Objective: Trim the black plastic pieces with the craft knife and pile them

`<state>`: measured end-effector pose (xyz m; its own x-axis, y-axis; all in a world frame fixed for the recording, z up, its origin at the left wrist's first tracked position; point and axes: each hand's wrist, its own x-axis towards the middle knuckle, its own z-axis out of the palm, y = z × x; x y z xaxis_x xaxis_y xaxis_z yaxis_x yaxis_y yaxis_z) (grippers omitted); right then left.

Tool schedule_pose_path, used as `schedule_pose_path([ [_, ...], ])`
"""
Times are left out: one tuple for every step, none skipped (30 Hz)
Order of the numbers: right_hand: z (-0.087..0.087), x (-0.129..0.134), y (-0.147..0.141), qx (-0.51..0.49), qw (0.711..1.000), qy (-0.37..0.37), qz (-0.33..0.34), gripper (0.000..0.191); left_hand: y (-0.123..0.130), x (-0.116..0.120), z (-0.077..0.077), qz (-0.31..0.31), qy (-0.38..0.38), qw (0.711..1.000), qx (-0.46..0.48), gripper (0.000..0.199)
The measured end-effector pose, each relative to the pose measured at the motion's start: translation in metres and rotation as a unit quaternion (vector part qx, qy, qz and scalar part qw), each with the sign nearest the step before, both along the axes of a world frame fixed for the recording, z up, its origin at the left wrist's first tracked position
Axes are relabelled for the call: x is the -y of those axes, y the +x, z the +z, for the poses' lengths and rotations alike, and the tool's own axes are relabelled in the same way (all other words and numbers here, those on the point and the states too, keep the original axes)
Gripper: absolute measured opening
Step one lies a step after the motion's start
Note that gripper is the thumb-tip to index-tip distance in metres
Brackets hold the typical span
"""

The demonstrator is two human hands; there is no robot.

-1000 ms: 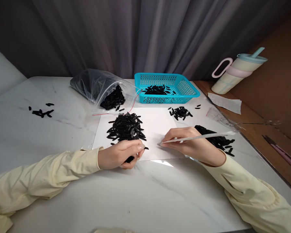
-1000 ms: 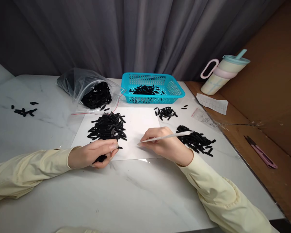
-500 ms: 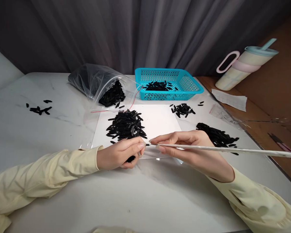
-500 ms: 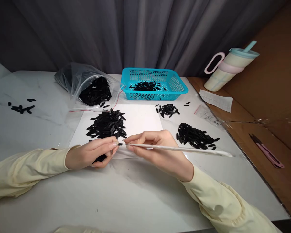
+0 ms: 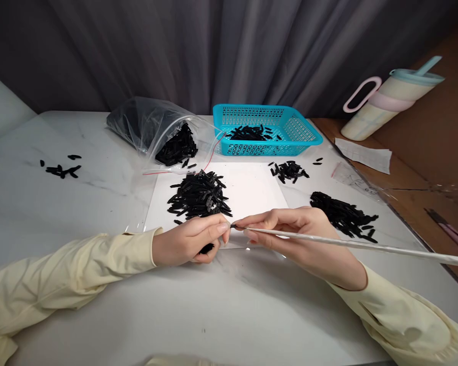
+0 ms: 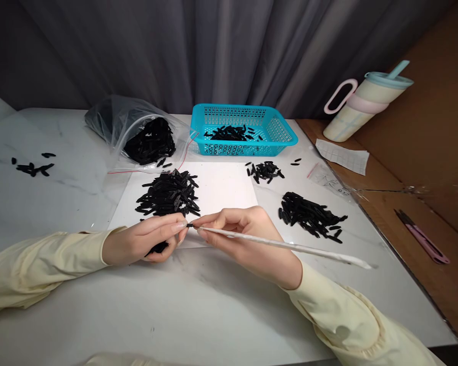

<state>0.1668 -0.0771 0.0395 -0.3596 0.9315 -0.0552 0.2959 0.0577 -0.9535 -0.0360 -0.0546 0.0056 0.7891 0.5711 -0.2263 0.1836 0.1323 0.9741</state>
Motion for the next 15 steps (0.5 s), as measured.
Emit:
schedule_pose_path([
  [-0.0002,0.0000,0.0001,0.000,1.000,0.003,0.001,0.006,0.0000,-0.0001,0.0003,0.000,0.000,1.000,-0.002,0.026],
  [-0.0003,0.0001,0.0002,0.000,1.000,0.004,0.002,0.006,0.0001,-0.0002,0.0004,0.000,0.000,1.000,-0.003,0.026],
  [-0.0005,0.0001,0.0002,0.001,1.000,0.006,0.002,0.006,0.0000,-0.0003,0.0005,0.000,-0.001,1.000,-0.006,0.026],
  [-0.0007,0.0002,0.0002,0.002,1.000,0.007,0.003,0.006,-0.0001,-0.0004,0.0004,0.001,-0.003,1.000,-0.007,0.026],
  [-0.0010,0.0002,0.0001,0.003,1.000,0.008,0.002,0.006,-0.0002,-0.0004,0.0003,0.001,-0.005,1.000,-0.008,0.026],
  [-0.0014,0.0003,0.0000,0.003,1.000,0.008,0.003,0.006,-0.0003,-0.0004,0.0001,0.001,-0.006,1.000,-0.008,0.026],
  [-0.0018,0.0003,-0.0002,0.001,1.000,0.010,0.003,0.006,-0.0005,-0.0003,-0.0001,0.002,-0.007,1.000,-0.008,0.026],
  [-0.0023,0.0003,-0.0004,-0.003,1.000,0.011,0.005,0.006,-0.0006,-0.0001,-0.0002,0.002,-0.007,1.000,-0.007,0.026],
  [-0.0027,0.0003,-0.0006,-0.006,1.000,0.013,0.007,0.007,-0.0008,0.0001,-0.0003,0.002,-0.006,1.000,-0.006,0.026],
  [-0.0029,0.0004,-0.0009,-0.008,1.000,0.014,0.006,0.008,-0.0009,0.0002,-0.0004,0.003,-0.007,1.000,-0.005,0.026],
  [-0.0031,0.0005,-0.0012,-0.006,1.000,0.015,0.004,0.010,-0.0009,0.0004,-0.0005,0.005,-0.008,1.000,-0.003,0.026],
  [-0.0031,0.0008,-0.0015,-0.002,1.000,0.015,0.000,0.013,-0.0010,0.0005,-0.0006,0.007,-0.010,1.000,-0.001,0.026],
  [-0.0030,0.0012,-0.0018,0.005,1.000,0.016,-0.003,0.016,-0.0010,0.0004,-0.0008,0.008,-0.012,1.000,0.001,0.026],
  [-0.0030,0.0019,-0.0021,0.014,1.000,0.018,-0.005,0.019,-0.0009,0.0003,-0.0011,0.009,-0.016,1.000,0.002,0.026],
  [-0.0032,0.0029,-0.0025,0.026,0.999,0.024,-0.006,0.021,-0.0007,0.0000,-0.0014,0.010,-0.018,1.000,0.002,0.026],
])
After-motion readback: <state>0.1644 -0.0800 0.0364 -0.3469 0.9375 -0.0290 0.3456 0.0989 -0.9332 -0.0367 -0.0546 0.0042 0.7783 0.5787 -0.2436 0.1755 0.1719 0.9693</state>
